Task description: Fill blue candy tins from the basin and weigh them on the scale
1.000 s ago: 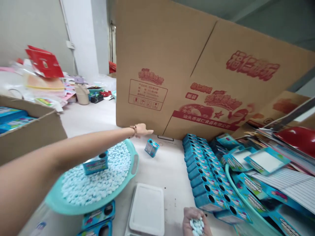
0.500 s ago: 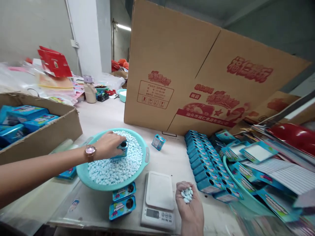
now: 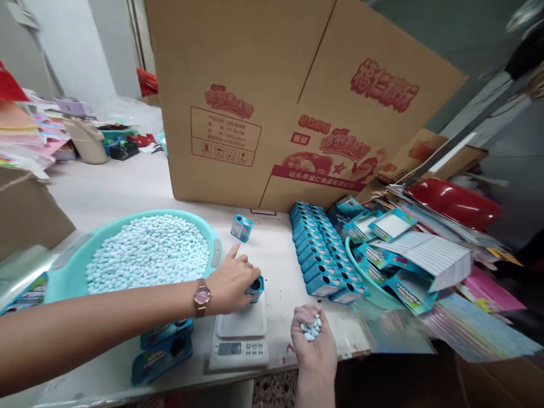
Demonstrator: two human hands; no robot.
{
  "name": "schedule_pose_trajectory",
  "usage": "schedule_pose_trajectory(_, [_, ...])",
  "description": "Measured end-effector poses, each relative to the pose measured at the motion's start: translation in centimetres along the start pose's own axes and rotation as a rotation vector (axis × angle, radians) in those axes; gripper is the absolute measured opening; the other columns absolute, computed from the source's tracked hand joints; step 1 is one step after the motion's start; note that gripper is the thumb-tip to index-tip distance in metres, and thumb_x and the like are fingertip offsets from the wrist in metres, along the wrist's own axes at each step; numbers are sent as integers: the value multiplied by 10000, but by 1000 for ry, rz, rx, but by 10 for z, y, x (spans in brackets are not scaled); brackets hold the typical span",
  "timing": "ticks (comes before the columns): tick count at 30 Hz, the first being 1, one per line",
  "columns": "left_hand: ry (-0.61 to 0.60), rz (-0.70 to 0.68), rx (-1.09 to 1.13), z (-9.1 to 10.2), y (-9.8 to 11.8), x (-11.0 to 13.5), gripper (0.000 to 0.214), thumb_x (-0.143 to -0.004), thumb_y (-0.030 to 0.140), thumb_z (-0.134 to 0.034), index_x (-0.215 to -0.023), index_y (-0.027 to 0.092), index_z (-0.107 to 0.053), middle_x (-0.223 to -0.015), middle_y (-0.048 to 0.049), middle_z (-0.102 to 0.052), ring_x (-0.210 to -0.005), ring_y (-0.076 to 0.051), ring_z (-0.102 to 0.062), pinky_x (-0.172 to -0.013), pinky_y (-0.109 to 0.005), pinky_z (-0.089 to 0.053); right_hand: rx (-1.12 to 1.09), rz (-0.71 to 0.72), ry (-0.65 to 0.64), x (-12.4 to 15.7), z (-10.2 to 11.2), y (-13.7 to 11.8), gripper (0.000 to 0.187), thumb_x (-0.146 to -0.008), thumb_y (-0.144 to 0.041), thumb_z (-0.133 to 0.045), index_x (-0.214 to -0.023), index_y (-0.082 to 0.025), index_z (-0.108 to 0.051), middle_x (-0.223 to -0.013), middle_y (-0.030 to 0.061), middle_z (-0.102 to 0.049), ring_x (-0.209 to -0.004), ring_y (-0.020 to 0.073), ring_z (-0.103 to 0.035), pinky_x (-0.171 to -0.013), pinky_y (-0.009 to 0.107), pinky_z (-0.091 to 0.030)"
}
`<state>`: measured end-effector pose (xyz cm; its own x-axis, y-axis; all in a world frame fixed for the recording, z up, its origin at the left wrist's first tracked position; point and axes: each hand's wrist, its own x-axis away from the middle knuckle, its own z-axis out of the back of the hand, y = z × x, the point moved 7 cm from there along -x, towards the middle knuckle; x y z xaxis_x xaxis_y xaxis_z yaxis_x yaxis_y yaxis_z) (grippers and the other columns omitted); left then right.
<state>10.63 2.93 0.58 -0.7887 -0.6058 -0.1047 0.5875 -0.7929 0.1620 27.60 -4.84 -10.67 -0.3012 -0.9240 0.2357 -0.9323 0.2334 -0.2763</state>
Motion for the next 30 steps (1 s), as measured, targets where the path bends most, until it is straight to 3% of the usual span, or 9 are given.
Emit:
schedule_pose_trajectory(1, [-34,15,6,-9,-1,-1,181,-704,267,-636,-867,192,-618,-800,-62,-695,-883,-270,-615,-1064,-563,-207,-11,-6,14,0,1,-2,259,-674,-45,-641,-697,-172,-417,-595,-88,-435,-507,31,-445,-477,114,-386])
schedule_pose_trajectory(3, [-62,56,46,-15,-6,1,516,-687,333,-694,-1147,145,-556,-1027,-131,-679,-1034,-312,-586,-1068,-570,-220,-8,-16,36,-2,0,-3,248,-677,-54,-638,-706,-173,-422,-601,-86,-445,-507,32,-445,-479,120,-390])
schedule_pose_trajectory(5, [-18,93,112,-6,-13,7,974,-627,464,-758,-1398,92,-294,-1316,-217,-517,-1236,-363,-455,-1083,-565,-225,22,-22,49,-6,-6,-2,220,-694,-80,-626,-707,-176,-429,-598,-86,-441,-509,40,-444,-487,138,-403])
schedule_pose_trajectory(7, [68,116,187,14,-23,17,1203,-593,579,-756,-1468,109,-78,-1482,-236,-299,-1360,-373,-293,-1106,-537,-229,33,-21,87,-10,-12,3,180,-722,-114,-606,-706,-179,-438,-592,-85,-434,-516,51,-447,-507,164,-424])
schedule_pose_trajectory(9, [121,148,248,30,-36,31,1191,-633,620,-715,-1481,158,-18,-1533,-202,-201,-1393,-351,-244,-1116,-491,-267,14,-27,140,-16,-17,10,134,-758,-147,-578,-718,-179,-454,-601,-77,-441,-537,61,-460,-537,191,-447])
schedule_pose_trajectory(11, [124,210,271,37,-51,48,1130,-668,630,-685,-1488,207,-31,-1544,-159,-198,-1391,-344,-261,-1111,-478,-308,-3,-57,149,-21,-25,19,104,-788,-171,-557,-737,-181,-467,-616,-69,-451,-556,69,-469,-554,205,-454])
schedule_pose_trajectory(17, [121,355,264,24,-80,87,1004,-718,604,-658,-1485,283,-96,-1525,-81,-285,-1369,-326,-320,-1116,-509,-325,-8,-151,53,-33,-59,41,106,-823,-185,-542,-751,-183,-465,-619,-68,-444,-514,59,-423,-457,161,-353])
schedule_pose_trajectory(21, [127,315,301,16,-77,88,903,-759,553,-644,-1472,295,-153,-1515,-62,-306,-1363,-307,-331,-1122,-491,-332,64,-149,24,-38,-75,47,118,-826,-209,-555,-764,-188,-457,-620,-74,-432,-494,55,-408,-426,155,-314])
schedule_pose_trajectory(30, [122,138,370,9,-53,65,809,-797,446,-653,-1443,230,-216,-1457,-116,-380,-1325,-280,-374,-1101,-447,-348,198,-106,38,-40,-86,55,138,-822,-242,-568,-763,-195,-453,-608,-83,-415,-474,53,-397,-419,167,-299])
